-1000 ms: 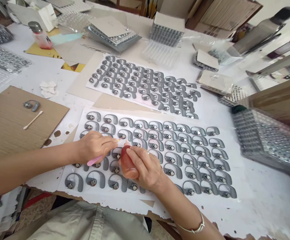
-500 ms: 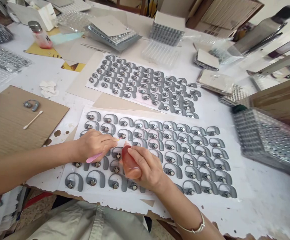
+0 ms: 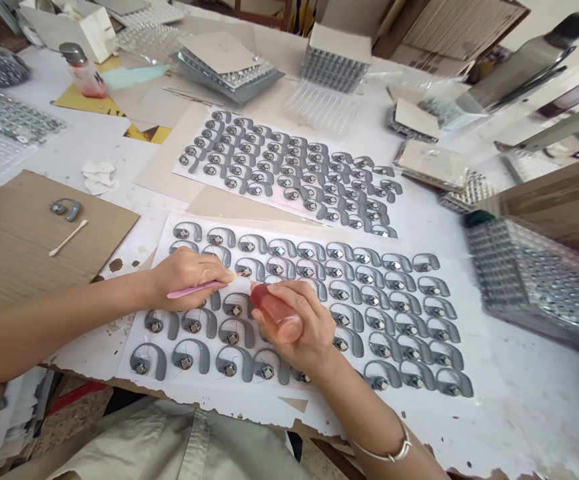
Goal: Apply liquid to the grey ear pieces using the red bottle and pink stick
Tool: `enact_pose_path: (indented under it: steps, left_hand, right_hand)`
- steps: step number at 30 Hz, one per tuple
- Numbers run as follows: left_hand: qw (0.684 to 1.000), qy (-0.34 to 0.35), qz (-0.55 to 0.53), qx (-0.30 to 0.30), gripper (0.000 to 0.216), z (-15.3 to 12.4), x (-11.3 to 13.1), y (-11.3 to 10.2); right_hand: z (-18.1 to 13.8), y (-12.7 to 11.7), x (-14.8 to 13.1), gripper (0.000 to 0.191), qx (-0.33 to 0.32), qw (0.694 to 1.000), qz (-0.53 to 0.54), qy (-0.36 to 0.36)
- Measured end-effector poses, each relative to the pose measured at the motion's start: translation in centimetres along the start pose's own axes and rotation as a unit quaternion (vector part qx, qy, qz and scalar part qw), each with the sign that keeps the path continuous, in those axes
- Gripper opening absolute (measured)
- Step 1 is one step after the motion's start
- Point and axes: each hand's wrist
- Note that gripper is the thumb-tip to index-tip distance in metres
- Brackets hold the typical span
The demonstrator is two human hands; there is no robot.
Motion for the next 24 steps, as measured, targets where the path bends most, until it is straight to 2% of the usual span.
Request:
enact_pose_path:
  steps: [9,24]
  left_hand:
    - [1.000,-0.018,-0.013,-0.020,0.015,0.14,-0.02,-0.30]
    - [0.999,-0.015,-0.029,-0.012,0.015,0.25,-0.06,-0.41]
  right_hand:
    - [-0.25,0.18,0.28,0.028,0.004,1.000,0.022,0.012]
    - [-0.22,0.32,0.28,0.029,0.004,1.000,0.019,0.002]
Point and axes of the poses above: each hand's wrist, its own z-axis towards the middle knuckle, its own y-axis out of the palm, x = y × z, and after that the axes turned 1 degree about x, right-handed
